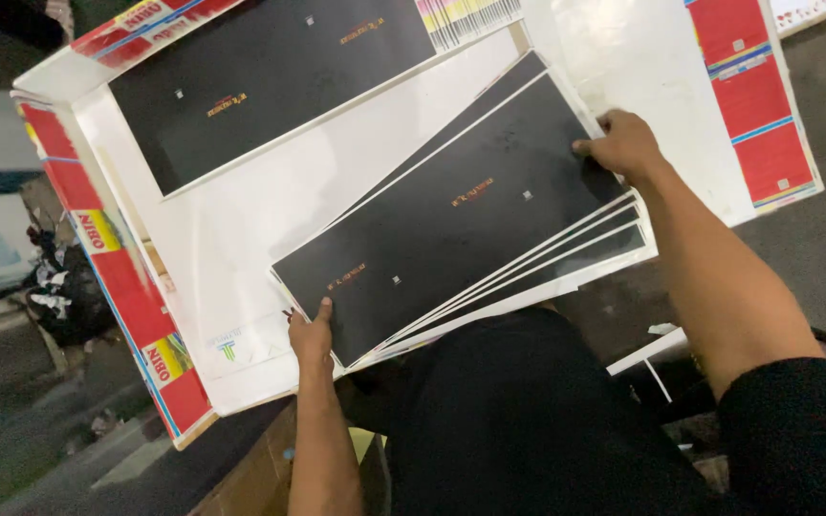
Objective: Gathering and stacking black printed sheets into an organized pile inside a cardboard tray.
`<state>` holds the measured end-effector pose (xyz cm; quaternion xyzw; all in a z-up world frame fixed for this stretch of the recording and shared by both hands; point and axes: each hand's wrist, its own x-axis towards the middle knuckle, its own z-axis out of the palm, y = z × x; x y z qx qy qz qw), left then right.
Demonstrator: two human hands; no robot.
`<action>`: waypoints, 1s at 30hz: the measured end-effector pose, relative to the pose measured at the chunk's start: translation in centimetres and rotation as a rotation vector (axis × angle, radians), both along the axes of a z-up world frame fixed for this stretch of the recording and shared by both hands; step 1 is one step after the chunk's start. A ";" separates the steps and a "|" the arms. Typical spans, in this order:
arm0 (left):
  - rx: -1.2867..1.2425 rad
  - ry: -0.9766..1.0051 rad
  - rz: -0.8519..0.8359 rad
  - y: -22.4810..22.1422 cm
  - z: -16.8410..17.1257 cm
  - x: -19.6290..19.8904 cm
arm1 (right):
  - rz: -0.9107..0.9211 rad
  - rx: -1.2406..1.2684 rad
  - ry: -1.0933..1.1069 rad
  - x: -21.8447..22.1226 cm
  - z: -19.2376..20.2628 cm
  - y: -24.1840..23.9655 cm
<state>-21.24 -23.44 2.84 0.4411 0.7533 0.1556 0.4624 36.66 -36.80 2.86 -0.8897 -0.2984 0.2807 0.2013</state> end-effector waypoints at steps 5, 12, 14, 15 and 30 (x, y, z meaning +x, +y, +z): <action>0.247 -0.004 -0.195 -1.3 -0.5 -0.9 | -0.063 0.094 0.181 -1.4 5.0 -2.5; 0.525 -0.356 0.054 -0.4 7.9 -0.9 | -0.159 0.840 0.331 -2.8 11.3 -5.7; 0.555 -0.557 0.069 0.8 9.7 -0.8 | -0.133 0.945 0.429 -3.3 13.8 -5.8; 0.549 -0.570 0.053 1.3 10.4 0.0 | -0.148 0.949 0.412 -3.2 14.1 -5.8; 0.461 -0.554 -0.211 2.4 7.1 2.2 | -0.029 0.695 0.223 -5.1 12.0 -6.7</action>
